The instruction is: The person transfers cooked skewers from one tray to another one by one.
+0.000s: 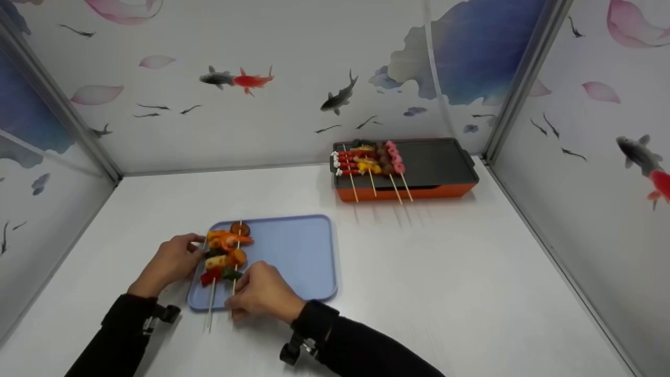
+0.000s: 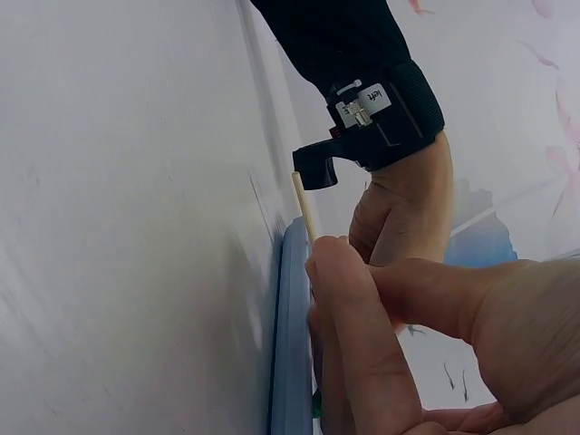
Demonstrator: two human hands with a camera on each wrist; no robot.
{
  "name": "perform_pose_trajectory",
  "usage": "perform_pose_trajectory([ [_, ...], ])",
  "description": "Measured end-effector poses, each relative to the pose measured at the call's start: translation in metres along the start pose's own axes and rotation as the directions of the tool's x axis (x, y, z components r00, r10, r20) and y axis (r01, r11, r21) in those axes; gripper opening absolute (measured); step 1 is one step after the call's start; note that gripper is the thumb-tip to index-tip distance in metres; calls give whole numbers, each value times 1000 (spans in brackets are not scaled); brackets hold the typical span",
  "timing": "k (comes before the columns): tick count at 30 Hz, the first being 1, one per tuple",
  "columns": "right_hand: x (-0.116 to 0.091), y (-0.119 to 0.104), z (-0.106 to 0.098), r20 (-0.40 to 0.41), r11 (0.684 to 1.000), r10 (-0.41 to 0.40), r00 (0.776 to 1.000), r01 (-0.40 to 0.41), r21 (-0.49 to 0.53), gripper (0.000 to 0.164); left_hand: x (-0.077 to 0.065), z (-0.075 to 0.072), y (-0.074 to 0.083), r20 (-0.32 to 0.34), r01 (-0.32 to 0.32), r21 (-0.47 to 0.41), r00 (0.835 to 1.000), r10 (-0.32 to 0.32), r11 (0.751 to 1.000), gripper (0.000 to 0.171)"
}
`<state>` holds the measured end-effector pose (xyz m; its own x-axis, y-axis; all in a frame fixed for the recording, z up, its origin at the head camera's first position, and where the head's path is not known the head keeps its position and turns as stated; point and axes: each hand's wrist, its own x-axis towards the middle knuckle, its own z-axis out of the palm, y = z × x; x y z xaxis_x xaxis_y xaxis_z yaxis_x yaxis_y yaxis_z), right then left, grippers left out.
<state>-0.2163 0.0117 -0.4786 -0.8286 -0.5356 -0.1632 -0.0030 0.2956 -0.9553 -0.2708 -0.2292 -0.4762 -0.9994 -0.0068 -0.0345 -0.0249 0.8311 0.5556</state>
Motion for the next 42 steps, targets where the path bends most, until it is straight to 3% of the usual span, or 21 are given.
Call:
perform_pose_trajectory([
  [20, -5, -4, -13, 24, 998, -31, 999, 32, -54, 19, 3, 1, -1, 14, 21, 16, 1000, -21, 1000, 36],
  [27, -5, -4, -18, 10, 994, -56, 998, 57, -91, 20, 2, 1, 0, -4, -1, 22, 1000, 1, 1000, 36],
  [36, -8, -6, -25, 11, 991, -92, 996, 93, -93, 21, 1, 2, 0, 8, 27, -16, 1000, -27, 1000, 37],
  [42, -6, -7, -29, -25, 968, -146, 989, 137, -211, 17, 2, 1, 0, 16, 35, -20, 999, -35, 999, 38],
])
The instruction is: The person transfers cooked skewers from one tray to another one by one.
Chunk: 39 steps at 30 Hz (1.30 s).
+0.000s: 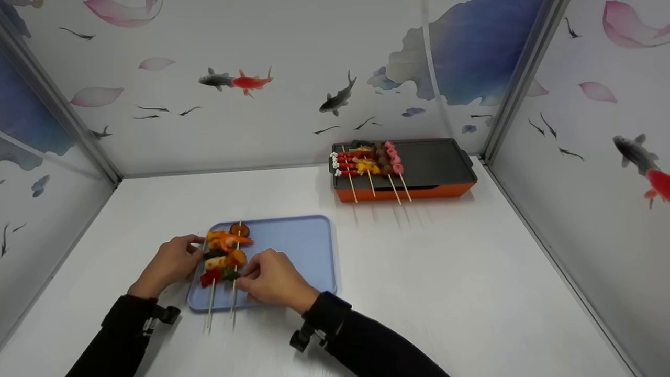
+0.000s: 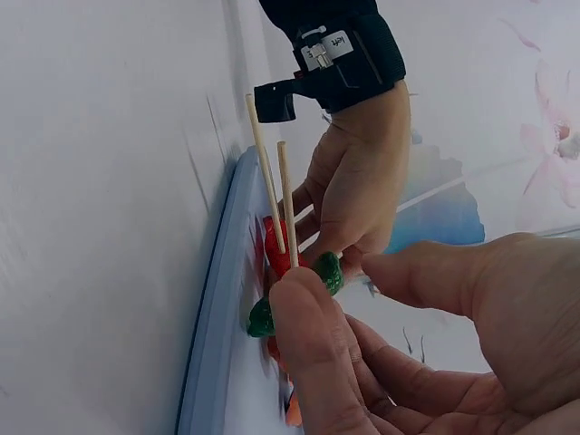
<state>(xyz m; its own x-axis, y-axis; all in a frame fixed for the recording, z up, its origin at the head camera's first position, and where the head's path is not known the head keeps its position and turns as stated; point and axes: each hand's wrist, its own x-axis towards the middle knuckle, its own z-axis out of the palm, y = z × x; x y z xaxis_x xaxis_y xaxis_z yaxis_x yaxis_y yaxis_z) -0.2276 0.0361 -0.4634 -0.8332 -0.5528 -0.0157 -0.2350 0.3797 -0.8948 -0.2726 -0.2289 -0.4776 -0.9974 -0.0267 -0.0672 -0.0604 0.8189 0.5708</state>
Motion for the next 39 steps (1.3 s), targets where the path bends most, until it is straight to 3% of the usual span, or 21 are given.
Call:
perform_pose_trajectory([
  [9, 0, 5, -6, -32, 992, -79, 996, 76, -98, 19, -1, -1, 1, -11, -13, 7, 1000, 13, 1000, 37],
  [23, -3, 13, -20, -108, 982, -161, 981, 147, -122, 33, 1, 0, 0, -25, -32, 36, 999, 33, 999, 36],
  [33, -4, 12, -30, -140, 942, -251, 958, 209, -263, 38, 0, 0, 1, -24, -27, 43, 999, 28, 999, 37],
  [39, -4, 14, -39, -163, 937, -263, 951, 211, -278, 38, -1, 0, 0, -21, -21, 38, 1000, 22, 999, 36],
])
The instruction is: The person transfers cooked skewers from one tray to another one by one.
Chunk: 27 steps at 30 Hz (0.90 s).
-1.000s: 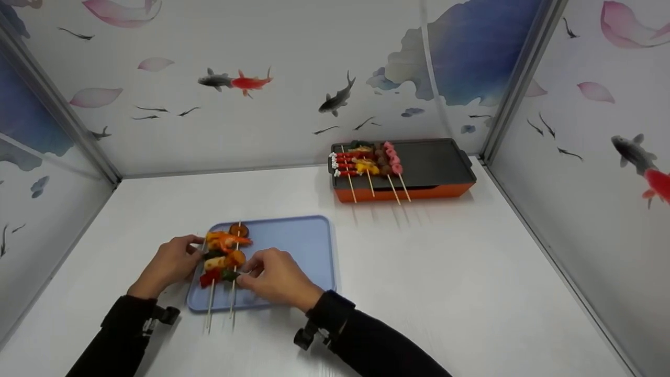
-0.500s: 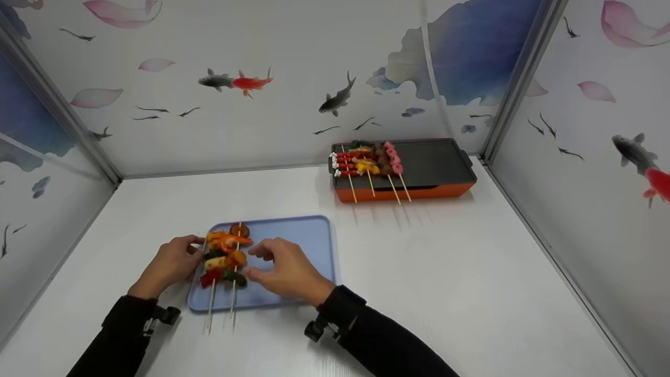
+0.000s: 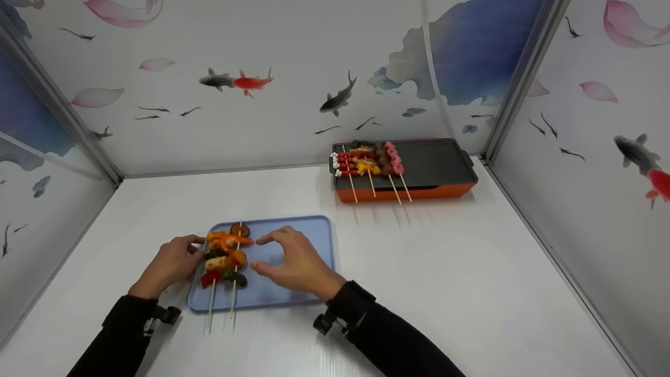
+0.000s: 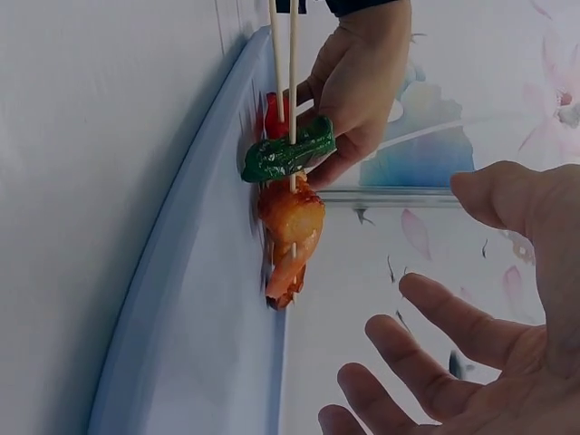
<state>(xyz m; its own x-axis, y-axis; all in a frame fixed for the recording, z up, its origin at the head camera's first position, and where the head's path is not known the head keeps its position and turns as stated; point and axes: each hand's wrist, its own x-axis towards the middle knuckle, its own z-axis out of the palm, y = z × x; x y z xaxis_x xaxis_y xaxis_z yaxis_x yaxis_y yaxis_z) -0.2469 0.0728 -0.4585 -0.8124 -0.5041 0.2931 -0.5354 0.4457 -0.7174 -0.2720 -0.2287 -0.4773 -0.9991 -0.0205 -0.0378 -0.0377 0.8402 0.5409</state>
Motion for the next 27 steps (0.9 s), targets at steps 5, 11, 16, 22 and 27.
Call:
perform_pose_trajectory([
  [5, 1, 6, -8, -24, 1000, -12, 1000, 11, -18, 37, 0, 0, 0, -9, -6, -2, 1000, 6, 1000, 37],
  [11, -1, 11, -17, -53, 998, -11, 999, 8, -54, 39, 1, 0, 0, -9, -8, -20, 1000, 8, 1000, 36],
  [16, -3, 15, -23, -67, 995, 7, 998, -14, -97, 41, 0, 2, -2, -12, -18, -22, 1000, 18, 1000, 35],
  [22, -5, 25, -31, -106, 986, 34, 994, -50, -160, 45, 0, 2, -1, -18, -22, -24, 1000, 22, 999, 34],
  [27, -6, 35, -39, -159, 978, 29, 987, -60, -198, 47, -1, 2, -1, -19, -22, -30, 1000, 21, 999, 34],
])
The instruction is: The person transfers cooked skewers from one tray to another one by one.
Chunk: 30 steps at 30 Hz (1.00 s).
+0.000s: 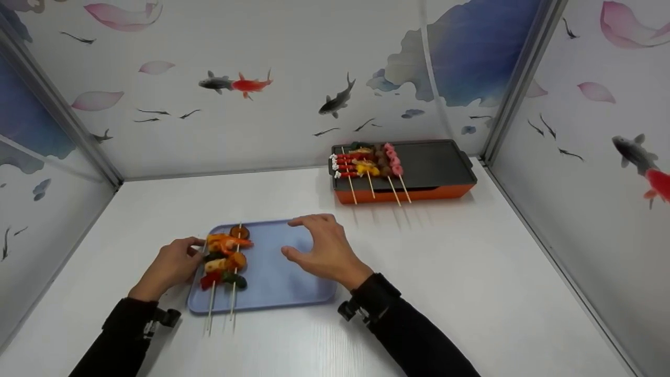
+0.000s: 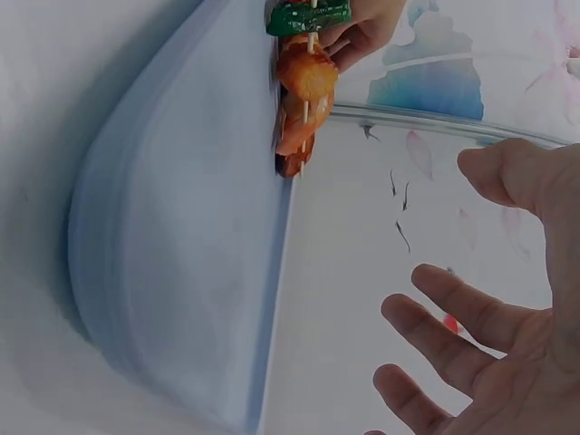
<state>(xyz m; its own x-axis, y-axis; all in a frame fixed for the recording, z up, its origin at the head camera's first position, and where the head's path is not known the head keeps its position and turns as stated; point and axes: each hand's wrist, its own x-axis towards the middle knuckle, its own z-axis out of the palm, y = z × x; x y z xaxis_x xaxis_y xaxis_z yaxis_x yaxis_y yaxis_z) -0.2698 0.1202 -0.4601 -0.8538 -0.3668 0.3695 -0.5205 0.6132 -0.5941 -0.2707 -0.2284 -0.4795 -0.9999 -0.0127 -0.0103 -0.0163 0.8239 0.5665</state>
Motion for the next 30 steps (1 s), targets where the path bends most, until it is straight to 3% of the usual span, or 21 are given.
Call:
perform_pose_trajectory([
  [13, 3, 28, -25, -95, 995, -22, 995, 12, -102, 48, 1, 0, 1, 19, 22, -6, 1000, -22, 1000, 35],
  [30, 3, 57, -63, -213, 984, 29, 977, -65, -165, 49, 0, -2, 2, 25, 18, 12, 1000, -18, 1000, 35],
])
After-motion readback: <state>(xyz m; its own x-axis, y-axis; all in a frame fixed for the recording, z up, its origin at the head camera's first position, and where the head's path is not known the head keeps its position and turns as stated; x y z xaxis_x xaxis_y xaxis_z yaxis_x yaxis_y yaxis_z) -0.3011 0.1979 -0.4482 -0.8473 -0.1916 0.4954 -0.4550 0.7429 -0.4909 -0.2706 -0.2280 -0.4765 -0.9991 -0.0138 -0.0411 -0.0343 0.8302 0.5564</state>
